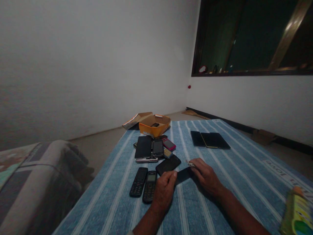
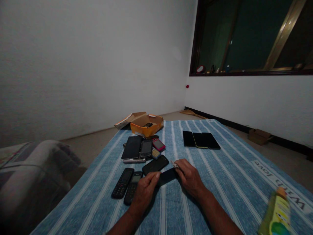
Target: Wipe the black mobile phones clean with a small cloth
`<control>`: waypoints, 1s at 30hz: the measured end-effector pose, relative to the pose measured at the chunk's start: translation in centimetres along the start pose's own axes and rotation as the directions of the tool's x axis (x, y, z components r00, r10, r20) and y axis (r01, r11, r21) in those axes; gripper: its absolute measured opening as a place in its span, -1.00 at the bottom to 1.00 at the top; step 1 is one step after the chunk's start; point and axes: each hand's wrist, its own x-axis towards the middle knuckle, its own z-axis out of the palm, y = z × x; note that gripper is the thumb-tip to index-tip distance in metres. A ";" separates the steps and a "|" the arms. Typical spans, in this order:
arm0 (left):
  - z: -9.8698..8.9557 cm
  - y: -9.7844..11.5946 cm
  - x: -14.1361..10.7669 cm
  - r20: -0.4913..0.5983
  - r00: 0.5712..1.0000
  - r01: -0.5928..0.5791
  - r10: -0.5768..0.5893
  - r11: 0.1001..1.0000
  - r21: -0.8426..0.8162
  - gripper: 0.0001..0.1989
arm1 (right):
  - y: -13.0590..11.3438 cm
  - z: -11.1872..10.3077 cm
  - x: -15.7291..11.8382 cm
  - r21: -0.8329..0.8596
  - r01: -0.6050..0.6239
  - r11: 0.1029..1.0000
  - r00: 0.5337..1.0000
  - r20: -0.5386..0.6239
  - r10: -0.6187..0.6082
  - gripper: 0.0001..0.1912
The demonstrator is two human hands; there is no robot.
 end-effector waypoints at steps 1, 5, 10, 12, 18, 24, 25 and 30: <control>0.0 0.0 0.0 -0.002 1.000 -0.004 0.004 1.000 0.004 -0.54 | 0.0 0.1 0.0 -0.005 0.003 1.000 1.000 -0.012 -0.003 -0.82; -0.1 -0.1 0.0 -0.008 1.000 -0.001 0.001 1.000 0.000 -0.54 | 0.0 0.2 -0.1 -0.018 0.020 1.000 0.999 -0.035 -0.021 -0.82; -0.1 -0.4 0.0 -0.037 0.999 -0.001 0.001 1.000 -0.010 -0.60 | -0.1 0.2 -0.1 0.006 -0.001 1.000 1.000 -0.020 0.001 -0.81; -0.1 -0.4 0.1 -0.043 0.999 -0.006 0.006 1.000 -0.010 -0.63 | -0.1 0.2 -0.1 0.022 -0.007 1.000 1.000 -0.015 0.007 -0.82; -0.2 -0.2 0.0 -0.047 0.998 0.031 -0.033 0.999 -0.033 -0.67 | 0.1 0.3 -0.1 0.027 -0.012 1.000 1.000 -0.010 0.012 -0.82; -0.2 -0.5 0.0 -0.054 0.997 0.049 -0.051 0.998 -0.039 -0.66 | 0.2 0.3 0.0 0.021 -0.014 1.000 1.000 -0.010 0.014 -0.81; -0.2 -0.6 0.0 -0.053 0.997 0.051 -0.053 0.998 -0.036 -0.65 | 0.2 0.3 0.0 0.020 -0.014 1.000 1.000 -0.013 0.014 -0.81; -0.3 -0.5 0.1 -0.058 0.997 0.059 -0.060 0.998 -0.020 -0.64 | 0.2 0.5 0.0 0.040 -0.019 0.999 1.000 -0.019 0.020 -0.82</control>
